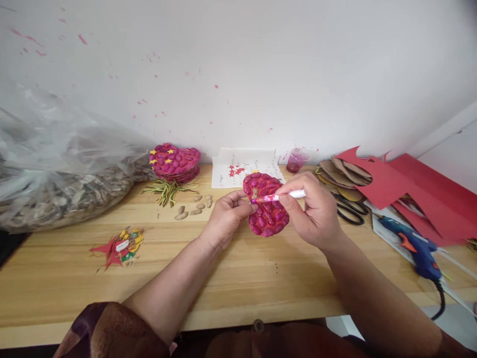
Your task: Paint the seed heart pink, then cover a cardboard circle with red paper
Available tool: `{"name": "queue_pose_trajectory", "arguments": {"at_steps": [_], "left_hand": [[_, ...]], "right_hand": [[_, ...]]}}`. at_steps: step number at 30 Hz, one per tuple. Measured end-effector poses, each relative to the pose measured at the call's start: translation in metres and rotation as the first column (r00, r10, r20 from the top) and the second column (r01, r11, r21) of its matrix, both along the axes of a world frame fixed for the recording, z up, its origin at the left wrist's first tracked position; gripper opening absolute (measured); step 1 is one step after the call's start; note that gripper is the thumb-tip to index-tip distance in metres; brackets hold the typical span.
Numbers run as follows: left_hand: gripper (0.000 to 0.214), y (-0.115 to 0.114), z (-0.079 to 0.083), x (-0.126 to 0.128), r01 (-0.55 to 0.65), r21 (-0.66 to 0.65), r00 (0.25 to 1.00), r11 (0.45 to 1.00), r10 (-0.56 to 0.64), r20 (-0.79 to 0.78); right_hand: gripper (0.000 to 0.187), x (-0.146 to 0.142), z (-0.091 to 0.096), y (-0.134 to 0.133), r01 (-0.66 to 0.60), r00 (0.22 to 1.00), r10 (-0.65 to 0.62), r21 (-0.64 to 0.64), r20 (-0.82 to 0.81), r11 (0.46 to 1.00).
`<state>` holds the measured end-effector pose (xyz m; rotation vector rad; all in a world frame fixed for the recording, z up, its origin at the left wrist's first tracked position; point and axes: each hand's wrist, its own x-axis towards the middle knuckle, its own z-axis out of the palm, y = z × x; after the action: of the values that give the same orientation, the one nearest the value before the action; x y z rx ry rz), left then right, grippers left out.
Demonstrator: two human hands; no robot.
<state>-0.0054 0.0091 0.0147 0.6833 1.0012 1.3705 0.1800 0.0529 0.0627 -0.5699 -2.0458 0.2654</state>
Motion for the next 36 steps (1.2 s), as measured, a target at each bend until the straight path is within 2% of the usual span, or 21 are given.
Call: {"name": "queue_pose_trajectory", "arguments": {"at_steps": [5,10,15,19,24,30,33,36], "left_hand": [[0.04,-0.0003,0.0036,0.0009,-0.018,-0.05,0.998,0.999,0.021,0.062],[0.038,-0.001,0.007,0.0011,-0.022,-0.047,0.997,0.999,0.026,0.078],[0.036,-0.001,0.0091,0.0021,-0.024,-0.043,0.993,0.999,0.029,0.111],[0.038,0.0002,0.0074,0.002,-0.019,-0.049,0.996,0.999,0.024,0.086],[0.036,0.0007,0.0054,0.0015,-0.021,-0.052,0.996,0.998,0.026,0.089],[0.036,-0.0004,0.0045,0.0012,-0.012,-0.059,0.996,0.998,0.017,0.084],[0.036,0.0,0.0032,0.0008,-0.021,-0.065,0.997,0.998,0.025,0.072],[0.038,0.0006,0.0026,0.0005,-0.026,-0.063,0.997,0.998,0.031,0.067]], "right_hand": [[0.006,0.0035,-0.0007,0.0047,0.034,0.999,-0.034,0.028,-0.009,0.999],[0.006,0.0033,-0.0009,0.0037,0.006,1.0,-0.007,-0.019,-0.019,1.0],[0.007,0.0012,-0.001,0.0029,0.027,1.0,-0.027,0.027,-0.013,0.999],[0.008,0.0003,-0.0011,0.0017,0.004,1.0,-0.004,0.006,-0.02,1.0],[0.008,0.0004,-0.0002,0.0021,0.03,1.0,-0.03,0.059,0.001,0.998],[0.007,-0.0008,0.0008,0.0019,-0.003,1.0,0.003,0.025,-0.016,1.0],[0.007,-0.0017,0.0013,0.0009,0.027,1.0,-0.027,0.071,0.01,0.997],[0.007,-0.0013,0.0007,0.001,0.034,0.999,-0.034,0.064,-0.002,0.997]]}}
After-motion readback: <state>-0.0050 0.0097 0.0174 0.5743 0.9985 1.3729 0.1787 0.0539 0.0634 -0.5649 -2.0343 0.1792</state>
